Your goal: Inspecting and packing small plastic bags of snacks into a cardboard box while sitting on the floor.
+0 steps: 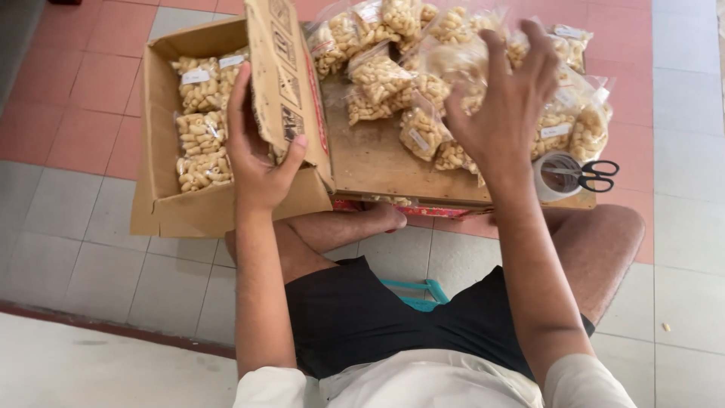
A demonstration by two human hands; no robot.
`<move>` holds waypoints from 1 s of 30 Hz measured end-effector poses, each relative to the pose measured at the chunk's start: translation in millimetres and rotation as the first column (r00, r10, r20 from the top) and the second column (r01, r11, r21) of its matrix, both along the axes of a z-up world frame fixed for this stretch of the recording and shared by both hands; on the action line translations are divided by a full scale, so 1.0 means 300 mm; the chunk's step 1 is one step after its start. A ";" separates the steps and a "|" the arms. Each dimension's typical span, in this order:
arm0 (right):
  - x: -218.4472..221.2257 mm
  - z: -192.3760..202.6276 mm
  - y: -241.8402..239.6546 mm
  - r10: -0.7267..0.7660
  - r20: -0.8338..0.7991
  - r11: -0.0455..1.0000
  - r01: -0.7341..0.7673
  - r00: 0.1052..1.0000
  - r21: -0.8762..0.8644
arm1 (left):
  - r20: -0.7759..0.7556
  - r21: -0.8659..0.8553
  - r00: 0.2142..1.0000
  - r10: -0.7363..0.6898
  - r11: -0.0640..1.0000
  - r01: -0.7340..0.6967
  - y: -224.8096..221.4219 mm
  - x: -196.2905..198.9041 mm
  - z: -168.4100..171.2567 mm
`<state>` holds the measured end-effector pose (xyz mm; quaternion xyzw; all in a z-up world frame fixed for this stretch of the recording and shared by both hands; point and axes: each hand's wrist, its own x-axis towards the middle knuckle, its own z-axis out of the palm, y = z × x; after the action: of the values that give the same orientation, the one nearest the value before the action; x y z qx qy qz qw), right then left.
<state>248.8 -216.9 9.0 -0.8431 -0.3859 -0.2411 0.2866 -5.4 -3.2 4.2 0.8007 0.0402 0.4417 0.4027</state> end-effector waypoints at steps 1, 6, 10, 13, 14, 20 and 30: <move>-0.003 -0.014 0.005 0.013 0.004 1.000 -0.013 1.000 0.000 | 0.004 0.000 1.000 0.013 1.000 -0.013 -0.001 0.001 0.003; -0.034 -0.092 0.142 0.233 -0.123 0.973 -0.231 0.965 0.029 | 0.032 -0.030 0.999 -0.023 0.999 0.024 0.001 0.005 -0.008; 0.016 -0.161 0.434 0.353 -0.074 0.924 -0.360 0.933 -0.131 | 0.031 0.011 0.999 0.023 1.000 -0.023 0.005 0.012 -0.012; 0.079 -0.177 0.663 0.403 -0.095 0.867 -0.413 0.910 -0.279 | -0.037 0.025 0.995 0.097 0.995 -0.096 -0.003 0.008 -0.010; 0.100 -0.164 0.729 0.451 -0.211 0.813 -0.497 0.867 -0.303 | -0.050 0.007 0.993 0.106 0.994 -0.106 -0.004 0.004 -0.008; 0.214 -0.159 1.041 0.275 -0.459 0.571 -0.528 0.845 -0.629 | -0.056 -0.091 0.996 0.063 0.994 -0.067 -0.012 0.003 0.005; 0.253 -0.335 1.104 0.434 -0.119 0.623 -0.393 0.893 -0.677 | -0.040 -0.161 0.999 0.026 0.986 -0.032 -0.019 -0.007 0.012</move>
<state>324.9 114.2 -91.5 -0.7695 -0.6378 -0.0325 -0.0083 -7.4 -9.1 7.8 0.7728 0.0951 0.4278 0.4590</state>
